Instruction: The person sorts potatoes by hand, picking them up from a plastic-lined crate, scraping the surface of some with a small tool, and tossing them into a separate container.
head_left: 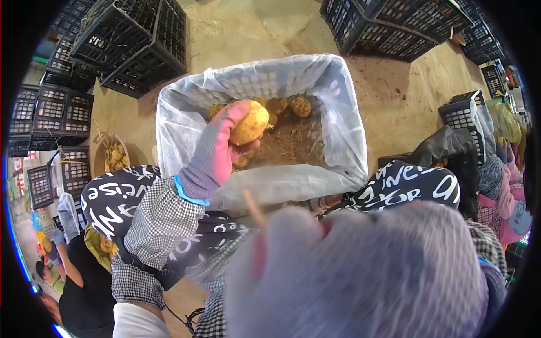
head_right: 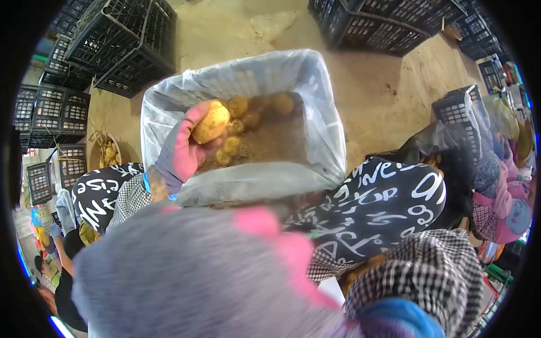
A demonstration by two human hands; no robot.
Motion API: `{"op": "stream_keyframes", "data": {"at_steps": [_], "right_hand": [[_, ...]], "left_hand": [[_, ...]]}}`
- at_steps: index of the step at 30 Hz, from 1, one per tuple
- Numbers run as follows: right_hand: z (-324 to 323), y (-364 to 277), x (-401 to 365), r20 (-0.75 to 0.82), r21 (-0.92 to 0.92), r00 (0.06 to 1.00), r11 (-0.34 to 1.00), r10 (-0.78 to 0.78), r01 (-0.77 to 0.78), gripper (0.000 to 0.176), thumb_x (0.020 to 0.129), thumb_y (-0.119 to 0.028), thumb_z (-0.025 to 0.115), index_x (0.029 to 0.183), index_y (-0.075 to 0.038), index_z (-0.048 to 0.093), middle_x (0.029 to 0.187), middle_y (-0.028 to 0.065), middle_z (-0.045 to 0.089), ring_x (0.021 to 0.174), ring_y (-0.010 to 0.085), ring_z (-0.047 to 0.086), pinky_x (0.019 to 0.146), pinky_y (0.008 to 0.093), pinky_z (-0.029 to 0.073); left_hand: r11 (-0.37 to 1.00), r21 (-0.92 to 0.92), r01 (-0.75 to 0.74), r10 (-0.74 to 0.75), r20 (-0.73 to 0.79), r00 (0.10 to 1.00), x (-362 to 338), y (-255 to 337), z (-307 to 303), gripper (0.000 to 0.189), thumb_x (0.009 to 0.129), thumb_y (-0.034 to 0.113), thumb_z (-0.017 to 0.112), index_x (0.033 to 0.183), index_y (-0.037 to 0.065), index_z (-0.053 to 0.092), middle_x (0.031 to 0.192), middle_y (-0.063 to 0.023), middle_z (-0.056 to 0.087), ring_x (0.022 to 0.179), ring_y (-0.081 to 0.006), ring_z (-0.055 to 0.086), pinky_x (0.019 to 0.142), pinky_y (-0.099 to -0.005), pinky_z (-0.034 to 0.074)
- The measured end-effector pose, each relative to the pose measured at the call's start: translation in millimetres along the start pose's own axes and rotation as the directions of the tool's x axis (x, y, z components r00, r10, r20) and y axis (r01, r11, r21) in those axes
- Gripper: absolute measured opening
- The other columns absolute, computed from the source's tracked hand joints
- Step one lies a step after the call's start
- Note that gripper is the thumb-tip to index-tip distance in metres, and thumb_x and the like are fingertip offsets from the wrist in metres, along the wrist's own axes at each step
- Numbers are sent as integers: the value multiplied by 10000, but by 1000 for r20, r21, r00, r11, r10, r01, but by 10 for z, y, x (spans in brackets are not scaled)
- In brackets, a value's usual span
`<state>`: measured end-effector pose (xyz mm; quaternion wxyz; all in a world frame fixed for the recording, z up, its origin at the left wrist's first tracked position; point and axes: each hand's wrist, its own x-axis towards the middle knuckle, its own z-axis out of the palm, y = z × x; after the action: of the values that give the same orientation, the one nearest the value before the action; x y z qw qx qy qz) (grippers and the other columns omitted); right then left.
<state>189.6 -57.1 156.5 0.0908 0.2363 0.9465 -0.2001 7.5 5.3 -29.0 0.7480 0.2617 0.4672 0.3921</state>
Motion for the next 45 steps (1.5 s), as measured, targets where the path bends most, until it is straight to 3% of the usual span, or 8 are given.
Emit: {"op": "stream_keyframes", "data": {"at_steps": [10, 27, 31, 33, 35, 38, 40, 45], "right_hand": [[155, -292, 306, -82, -13, 996, 999, -44, 43, 248, 877, -245, 606, 1020, -50, 663, 842, 117, 639, 750, 285, 650, 668, 396, 541], [326, -403, 528, -180, 69, 979, 994, 96, -85, 328, 869, -277, 640, 1087, -34, 658, 914, 112, 663, 832, 256, 670, 720, 371, 564], [537, 928, 299, -476, 254, 817, 941, 324, -225, 390, 859, -300, 675, 1144, -37, 634, 963, 112, 664, 825, 240, 669, 691, 331, 562], [491, 1182, 340, -423, 545, 780, 817, 461, -188, 440, 854, -292, 703, 1188, -22, 609, 984, 92, 662, 822, 197, 659, 685, 297, 554], [395, 1279, 366, -56, 908, 793, 362, 607, -213, 485, 853, -259, 730, 1226, 13, 582, 987, 51, 660, 832, 124, 642, 708, 266, 543], [284, 1459, 73, -206, 944, 687, 327, 697, -49, 636, 821, -285, 761, 1319, 17, 505, 979, 64, 661, 770, 111, 645, 619, 211, 525], [294, 1665, -401, -319, 893, 528, 437, 787, -112, 681, 824, -260, 745, 1376, 9, 449, 943, 37, 655, 689, 78, 608, 580, 198, 499], [716, 1991, -2335, -58, 874, 139, 118, 989, -472, 494, 874, -213, 674, 1302, -14, 526, 941, 17, 626, 658, 39, 544, 511, 182, 419]], "left_hand": [[994, -79, 71, -75, -54, 996, 28, -37, -83, 344, 993, 361, 502, 1297, 205, 546, 1249, -75, 590, 1025, -290, 635, 741, -317, 581], [989, -138, 58, -71, -89, 993, 12, 10, -78, 384, 973, 378, 534, 1214, 82, 573, 1100, -95, 646, 854, -194, 660, 622, -249, 569], [990, -111, -84, 76, -70, 995, -22, 131, -2, 389, 1022, 370, 422, 1218, 69, 570, 1118, -106, 633, 924, -193, 657, 653, -266, 586], [927, 178, -330, 319, 87, 944, 13, 279, 159, 399, 1024, 361, 420, 1247, 54, 546, 1139, -121, 619, 974, -205, 650, 715, -293, 593], [832, 311, -459, 396, 246, 885, 89, 442, 384, 410, 1020, 344, 437, 1285, 42, 516, 1161, -136, 605, 987, -213, 649, 755, -314, 598], [808, 329, -489, 360, 381, 851, 226, 680, 694, 452, 1004, 309, 492, 1356, 26, 460, 1192, -156, 583, 951, -218, 656, 780, -336, 601], [789, 417, -452, 347, 304, 887, 719, 610, 552, 481, 964, 297, 550, 1345, 14, 475, 1077, -113, 632, 832, -183, 660, 722, -295, 556], [251, 966, -57, -2, 59, 998, 1816, -226, -705, 407, 896, 306, 560, 1138, -17, 613, 829, -210, 675, 791, -241, 682, 716, -346, 537]]}}
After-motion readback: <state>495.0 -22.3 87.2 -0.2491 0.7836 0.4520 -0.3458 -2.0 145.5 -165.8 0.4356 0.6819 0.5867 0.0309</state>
